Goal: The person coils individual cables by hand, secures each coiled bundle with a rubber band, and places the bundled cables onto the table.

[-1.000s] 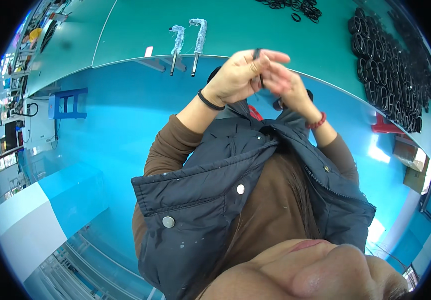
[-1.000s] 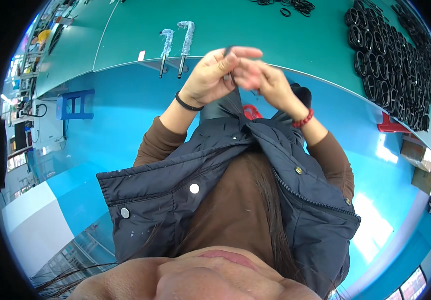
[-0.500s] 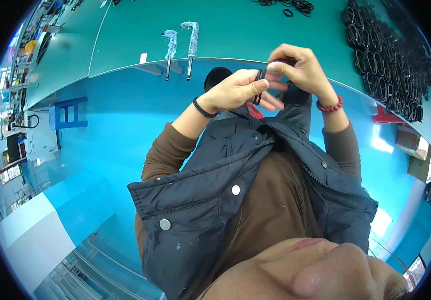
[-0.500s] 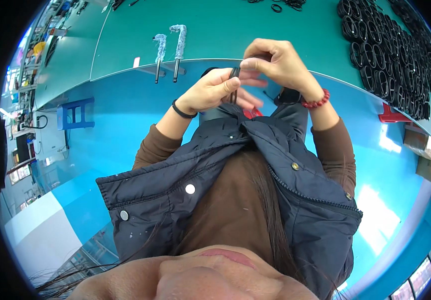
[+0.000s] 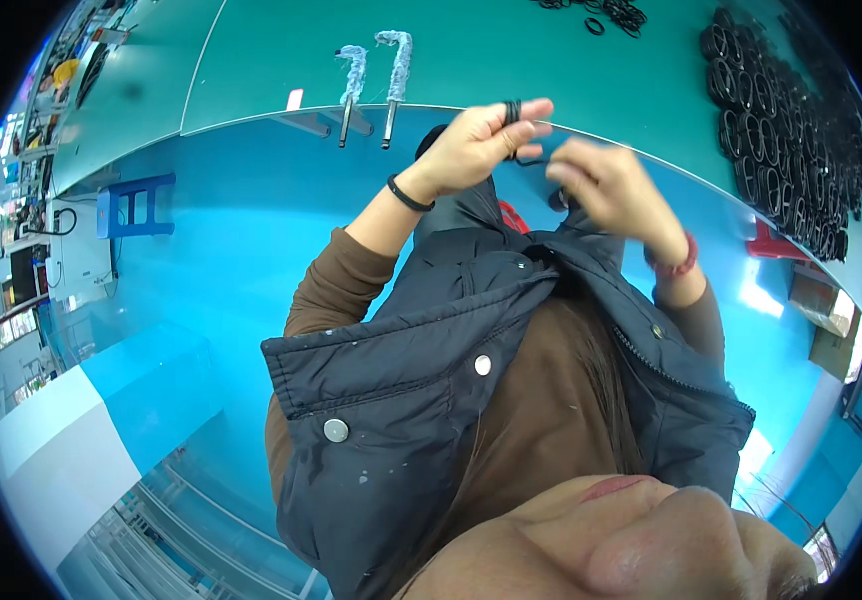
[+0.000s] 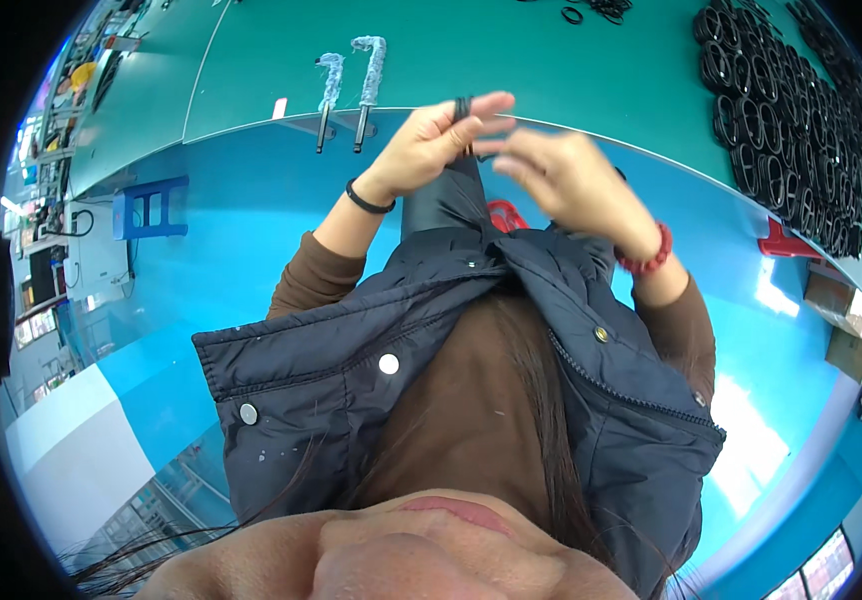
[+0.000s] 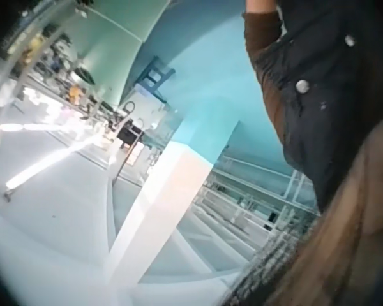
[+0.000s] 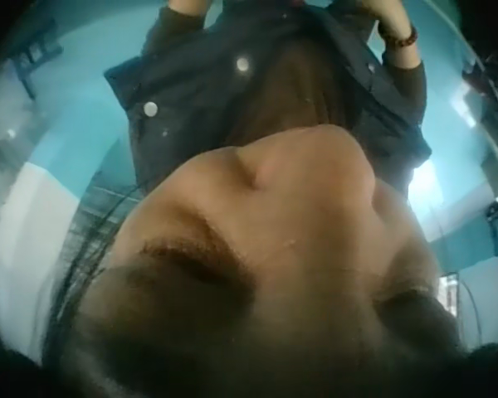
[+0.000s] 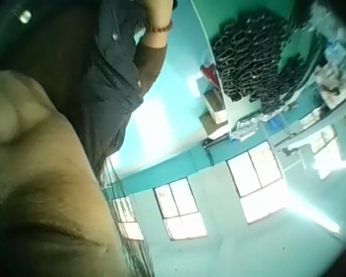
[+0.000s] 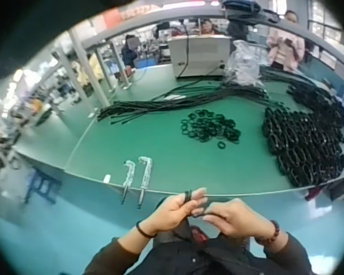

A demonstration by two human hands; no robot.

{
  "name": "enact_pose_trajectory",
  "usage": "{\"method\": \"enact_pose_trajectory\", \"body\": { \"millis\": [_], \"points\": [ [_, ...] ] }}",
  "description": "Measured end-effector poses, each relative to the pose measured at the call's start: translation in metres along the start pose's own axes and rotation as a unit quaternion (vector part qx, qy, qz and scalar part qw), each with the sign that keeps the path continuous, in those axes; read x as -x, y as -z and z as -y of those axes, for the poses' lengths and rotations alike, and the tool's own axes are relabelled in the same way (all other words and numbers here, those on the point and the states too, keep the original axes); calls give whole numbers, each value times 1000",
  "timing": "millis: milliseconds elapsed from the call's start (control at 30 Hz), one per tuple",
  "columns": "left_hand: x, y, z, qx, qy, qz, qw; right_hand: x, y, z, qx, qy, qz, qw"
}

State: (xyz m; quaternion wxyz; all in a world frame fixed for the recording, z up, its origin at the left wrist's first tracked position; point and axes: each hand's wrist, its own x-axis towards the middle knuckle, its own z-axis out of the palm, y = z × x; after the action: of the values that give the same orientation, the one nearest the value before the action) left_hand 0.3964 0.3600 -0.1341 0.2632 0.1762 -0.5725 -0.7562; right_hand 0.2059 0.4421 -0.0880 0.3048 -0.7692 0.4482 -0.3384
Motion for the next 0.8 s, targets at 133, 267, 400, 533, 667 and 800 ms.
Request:
{"method": "enact_pose_trajectory", "body": {
  "millis": [133,267,400,533,667,800],
  "points": [
    [5,-18,-15,38,97,112,988,-16,8,-35,-51,-69,-67,994],
    [4,-3,-11,150,79,138,976,-10,-23,-62,-269,-114,-131,947],
    [4,-5,-28,237,-27,8,971,19,-63,-65,-201,-181,-135,953],
    [-5,8,-22,191,-94,-84,973,34,-59,-27,-87,-147,-48,984],
    [0,5,-8,15,-58,-108,992,12,-15,2,44,-13,-17,999],
    [5,-4,2,-23,23,22,999,-27,8,-7,28,5,-112,993]
  ]
}}
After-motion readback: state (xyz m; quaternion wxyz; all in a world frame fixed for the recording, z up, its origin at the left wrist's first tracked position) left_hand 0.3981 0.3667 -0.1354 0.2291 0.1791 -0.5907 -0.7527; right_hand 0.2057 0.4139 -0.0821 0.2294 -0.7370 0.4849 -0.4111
